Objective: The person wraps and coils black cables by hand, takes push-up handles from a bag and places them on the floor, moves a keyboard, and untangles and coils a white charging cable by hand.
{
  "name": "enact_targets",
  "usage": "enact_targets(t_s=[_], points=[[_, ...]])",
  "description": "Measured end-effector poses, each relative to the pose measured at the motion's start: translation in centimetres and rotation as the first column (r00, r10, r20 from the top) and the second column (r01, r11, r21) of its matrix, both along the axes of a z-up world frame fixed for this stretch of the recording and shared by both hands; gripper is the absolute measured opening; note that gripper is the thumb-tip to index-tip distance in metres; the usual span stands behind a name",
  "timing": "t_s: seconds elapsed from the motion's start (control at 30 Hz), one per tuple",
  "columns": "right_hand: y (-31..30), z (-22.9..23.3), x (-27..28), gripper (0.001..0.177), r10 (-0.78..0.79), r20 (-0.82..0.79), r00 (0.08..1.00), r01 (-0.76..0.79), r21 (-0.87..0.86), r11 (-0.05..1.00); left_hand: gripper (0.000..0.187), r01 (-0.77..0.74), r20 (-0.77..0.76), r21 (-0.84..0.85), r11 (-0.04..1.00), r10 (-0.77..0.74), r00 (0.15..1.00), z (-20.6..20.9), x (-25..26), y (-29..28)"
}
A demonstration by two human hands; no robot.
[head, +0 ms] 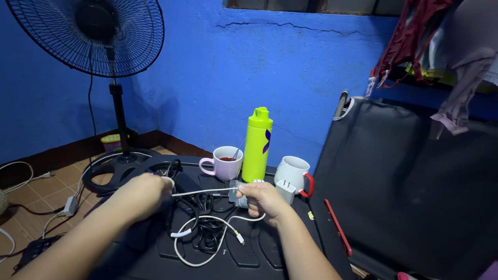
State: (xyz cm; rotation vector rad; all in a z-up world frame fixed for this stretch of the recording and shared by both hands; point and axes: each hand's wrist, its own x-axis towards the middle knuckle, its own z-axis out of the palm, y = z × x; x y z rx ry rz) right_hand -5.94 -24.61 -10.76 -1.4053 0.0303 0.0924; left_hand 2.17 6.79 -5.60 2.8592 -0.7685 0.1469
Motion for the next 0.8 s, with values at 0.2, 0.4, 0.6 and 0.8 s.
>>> enact_targets(t_s=[0.2,0.4,0.6,0.8], points=[[-1.0,0.0,0.2,0.023,-0.043,0.052,0.998,0.04,0.054,0.998,0.032,0.029,-0.14,0.086,0.996,-0.017,0.99,1.7,-2.8,-1.6],[-2.2,-0.1,0.2,0.023,-0.146,0.09,0.985,0.128,0.183,0.975,0.02,0.241,-0.318,0.162,0.957,-0.181,0.931,3.5,-4.8,-3.3],[-3.4,-1.0,0.6,0.021,-0.205,0.106,0.973,0.179,0.217,0.96,0.022,0.488,-0.531,-0.048,0.871,-0.436,0.726,2.5,-6.3,-6.2],[-4.2,-2.0,0.7,0.024,-0.224,0.14,0.964,0.185,0.249,0.951,0.021,0.686,-0.545,-0.254,0.682,-0.687,0.481,-0.2,-9.1,-12.7]])
